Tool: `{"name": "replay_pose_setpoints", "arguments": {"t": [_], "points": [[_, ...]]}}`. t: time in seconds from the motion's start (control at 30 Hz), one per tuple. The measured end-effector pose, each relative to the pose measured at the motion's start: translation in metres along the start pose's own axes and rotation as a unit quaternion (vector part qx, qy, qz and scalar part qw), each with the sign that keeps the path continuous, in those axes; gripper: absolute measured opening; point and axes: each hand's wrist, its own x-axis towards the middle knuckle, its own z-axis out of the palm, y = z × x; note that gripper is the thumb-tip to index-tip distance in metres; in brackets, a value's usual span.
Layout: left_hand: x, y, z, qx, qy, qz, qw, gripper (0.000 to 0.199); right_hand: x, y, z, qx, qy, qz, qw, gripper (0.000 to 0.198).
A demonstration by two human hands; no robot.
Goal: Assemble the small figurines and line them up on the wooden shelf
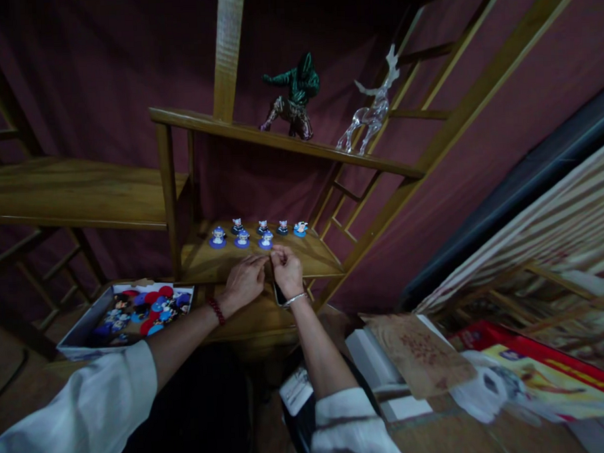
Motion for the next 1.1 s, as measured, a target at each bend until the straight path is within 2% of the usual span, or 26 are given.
{"name": "replay_pose_setpoints", "arguments": {"t": [0.13,0.27,0.4,0.53,0.87,1.03,1.1], "points": [[-0.011,0.000,-0.007,-0.027,-0.001,0.012,1.000,0.030,-0.020,-0.011,0.007,0.029,0.007,-0.013,0.999,0.030],[-0.032,-0.007,-0.015,-0.050,0.006,0.053,0.997,0.031,-0.047,-0.024,0.018,0.014,0.040,-0.032,0.999,0.029],[-0.057,-0.017,-0.023,-0.057,0.023,0.093,0.994,0.031,-0.077,-0.034,0.034,0.021,0.061,-0.049,0.997,0.026],[-0.079,-0.029,-0.029,-0.041,0.032,0.100,0.994,0.026,-0.102,-0.039,0.053,0.024,0.074,-0.048,0.996,0.023],[-0.124,-0.062,-0.037,0.002,0.034,0.059,0.998,0.019,-0.142,-0.034,0.098,0.020,0.039,-0.053,0.998,0.022],[-0.148,-0.081,-0.040,0.003,0.018,0.013,1.000,0.021,-0.162,-0.035,0.116,0.008,-0.017,-0.042,0.999,0.022],[-0.158,-0.092,-0.040,-0.004,-0.002,-0.027,1.000,0.022,-0.169,-0.034,0.126,0.003,-0.048,-0.038,0.998,0.024]]}}
